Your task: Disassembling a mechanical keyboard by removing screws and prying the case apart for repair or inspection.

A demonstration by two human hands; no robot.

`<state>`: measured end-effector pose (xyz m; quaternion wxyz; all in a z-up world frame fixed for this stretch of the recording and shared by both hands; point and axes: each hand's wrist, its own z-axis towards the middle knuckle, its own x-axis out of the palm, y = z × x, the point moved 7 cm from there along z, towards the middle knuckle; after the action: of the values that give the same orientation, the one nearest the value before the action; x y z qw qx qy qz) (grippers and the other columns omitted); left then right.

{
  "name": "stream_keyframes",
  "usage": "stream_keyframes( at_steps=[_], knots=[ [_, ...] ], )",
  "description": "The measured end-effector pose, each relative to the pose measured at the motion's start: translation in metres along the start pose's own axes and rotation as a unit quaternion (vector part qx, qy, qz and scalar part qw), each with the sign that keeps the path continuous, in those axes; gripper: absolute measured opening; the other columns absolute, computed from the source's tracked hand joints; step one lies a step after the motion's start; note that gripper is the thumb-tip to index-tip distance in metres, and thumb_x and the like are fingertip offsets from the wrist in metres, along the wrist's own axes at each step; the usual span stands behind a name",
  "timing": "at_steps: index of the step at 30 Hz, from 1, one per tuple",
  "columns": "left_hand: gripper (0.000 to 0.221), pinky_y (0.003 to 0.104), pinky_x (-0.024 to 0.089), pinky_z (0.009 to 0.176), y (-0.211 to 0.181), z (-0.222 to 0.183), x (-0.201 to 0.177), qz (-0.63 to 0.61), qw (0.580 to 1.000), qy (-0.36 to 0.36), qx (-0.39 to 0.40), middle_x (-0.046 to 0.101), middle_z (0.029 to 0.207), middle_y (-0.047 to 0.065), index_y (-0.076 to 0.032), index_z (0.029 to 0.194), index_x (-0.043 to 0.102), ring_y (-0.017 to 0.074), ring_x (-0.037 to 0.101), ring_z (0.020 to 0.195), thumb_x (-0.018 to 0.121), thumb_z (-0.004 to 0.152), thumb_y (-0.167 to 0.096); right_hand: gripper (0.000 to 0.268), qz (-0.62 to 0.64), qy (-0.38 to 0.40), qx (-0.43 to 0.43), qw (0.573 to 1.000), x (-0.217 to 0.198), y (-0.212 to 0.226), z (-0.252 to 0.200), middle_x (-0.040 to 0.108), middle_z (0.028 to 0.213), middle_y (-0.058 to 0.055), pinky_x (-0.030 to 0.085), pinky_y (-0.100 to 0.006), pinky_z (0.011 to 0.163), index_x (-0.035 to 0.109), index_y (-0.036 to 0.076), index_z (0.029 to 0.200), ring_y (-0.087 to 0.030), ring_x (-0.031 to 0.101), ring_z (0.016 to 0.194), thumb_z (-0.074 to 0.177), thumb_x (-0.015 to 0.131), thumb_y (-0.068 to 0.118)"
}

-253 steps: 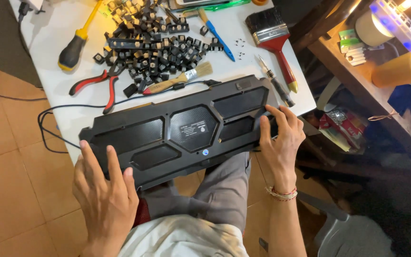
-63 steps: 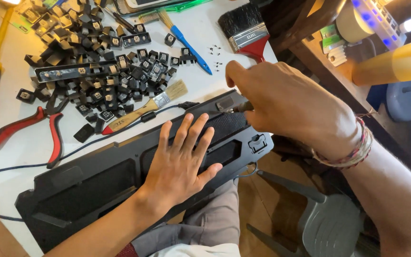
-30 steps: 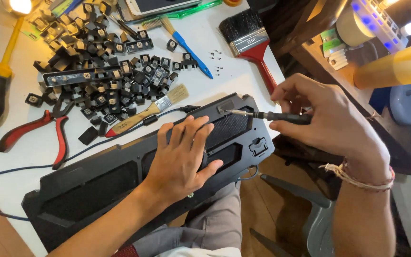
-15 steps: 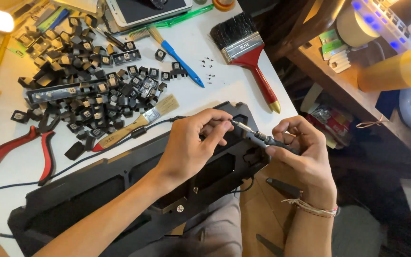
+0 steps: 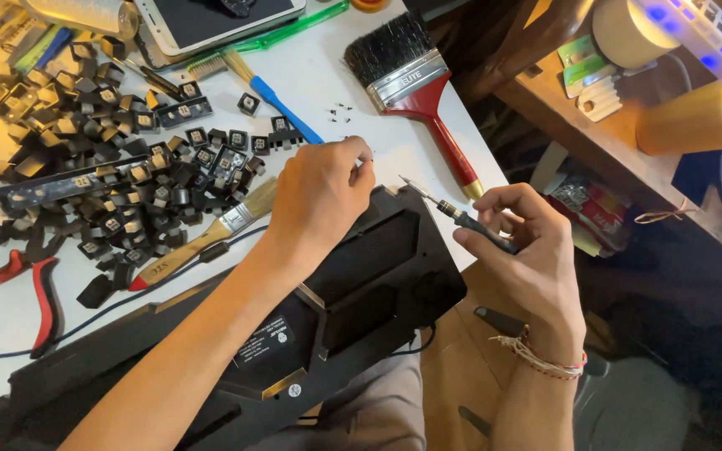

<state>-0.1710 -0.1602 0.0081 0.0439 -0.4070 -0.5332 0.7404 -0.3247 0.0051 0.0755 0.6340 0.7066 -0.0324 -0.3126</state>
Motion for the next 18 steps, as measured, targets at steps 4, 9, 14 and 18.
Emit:
stream_keyframes(
  at_steps=[4,9,14,18],
  knots=[
    [0.025,0.026,0.047,0.05,0.016,0.004,0.005,0.039,0.999,0.006,-0.009,0.042,0.046,-0.002,-0.011,0.071,0.062,0.0121,0.046,0.043,0.054,0.094,-0.007,0.03,-0.006,-0.006,0.011,1.0,-0.003,-0.002,-0.001,0.054,0.075,-0.01,0.053,-0.027,0.065,0.067,-0.006,0.104,-0.009,0.056,0.057,0.08,0.084,-0.003],
    [0.013,0.035,0.051,0.047,0.009,0.003,-0.013,0.065,0.997,0.034,-0.01,0.055,0.053,0.006,-0.007,0.095,0.073,0.0247,0.058,0.047,0.06,0.092,-0.008,0.028,-0.006,0.005,0.011,1.0,-0.005,-0.012,-0.005,0.054,0.076,-0.009,0.057,-0.031,0.07,0.067,-0.004,0.102,-0.01,0.053,0.06,0.08,0.084,-0.004],
    [0.029,0.025,0.041,0.049,0.026,0.013,-0.01,0.114,0.993,0.018,0.021,0.037,0.048,-0.004,-0.016,0.069,0.056,0.0111,0.041,0.044,0.05,0.097,-0.011,0.03,0.012,0.014,0.016,1.0,-0.001,-0.018,-0.002,0.055,0.076,-0.009,0.056,-0.029,0.063,0.068,-0.004,0.103,-0.01,0.057,0.058,0.079,0.085,-0.003],
    [0.03,0.026,0.047,0.049,0.024,0.024,-0.012,0.133,0.99,0.028,0.035,0.044,0.049,-0.004,-0.014,0.075,0.061,0.0106,0.05,0.045,0.049,0.102,-0.016,0.03,0.017,0.018,0.021,0.999,0.003,-0.016,0.002,0.055,0.078,-0.01,0.057,-0.028,0.062,0.068,-0.004,0.104,-0.01,0.058,0.058,0.079,0.085,0.0]
  ],
)
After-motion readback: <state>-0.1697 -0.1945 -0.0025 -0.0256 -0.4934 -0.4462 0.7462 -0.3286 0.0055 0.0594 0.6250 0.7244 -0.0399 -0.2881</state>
